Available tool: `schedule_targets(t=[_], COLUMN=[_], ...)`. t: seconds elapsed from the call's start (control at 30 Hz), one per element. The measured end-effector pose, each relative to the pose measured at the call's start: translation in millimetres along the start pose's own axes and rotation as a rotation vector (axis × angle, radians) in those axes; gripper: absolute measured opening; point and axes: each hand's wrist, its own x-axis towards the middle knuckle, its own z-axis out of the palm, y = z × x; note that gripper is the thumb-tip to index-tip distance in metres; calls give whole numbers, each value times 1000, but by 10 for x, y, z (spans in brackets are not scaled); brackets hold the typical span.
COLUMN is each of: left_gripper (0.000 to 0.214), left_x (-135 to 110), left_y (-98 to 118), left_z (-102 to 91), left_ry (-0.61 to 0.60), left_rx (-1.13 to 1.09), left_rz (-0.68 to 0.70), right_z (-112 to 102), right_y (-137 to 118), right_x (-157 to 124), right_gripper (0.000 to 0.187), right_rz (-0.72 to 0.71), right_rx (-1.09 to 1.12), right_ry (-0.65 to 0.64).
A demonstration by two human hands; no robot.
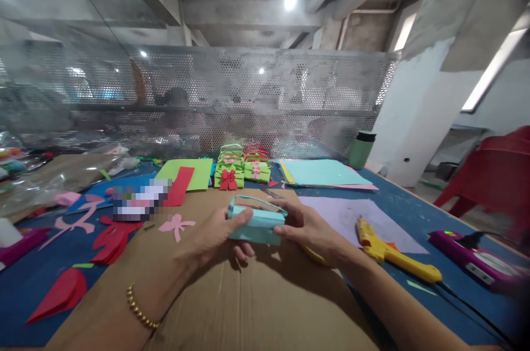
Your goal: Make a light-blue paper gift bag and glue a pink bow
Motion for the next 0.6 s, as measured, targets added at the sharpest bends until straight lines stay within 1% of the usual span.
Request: schedule_targets(t=[0.1,0.2,0.3,0.43,0.6], left_gripper=[72,62,53,46,41], left_x=[-4,9,33,73,113], left_y=[20,33,16,-26,-29], left_z=[-25,-56,-87,-103,-103], left_ry=[-4,50,88,126,170], left_rx=[-3,-18,-57,-121,-179], left_rz=[38,70,54,32,89], right_z=[10,-29,-74,-92,-100], right_y=[42,64,87,130,131], right_x=[11,9,9,13,9], right_gripper=[69,66,64,66,75], right_rz=[-3,-8,-14,-7,-20], right_rx=[12,-5,-50,-109,-99], right_ry=[29,79,128,147,170])
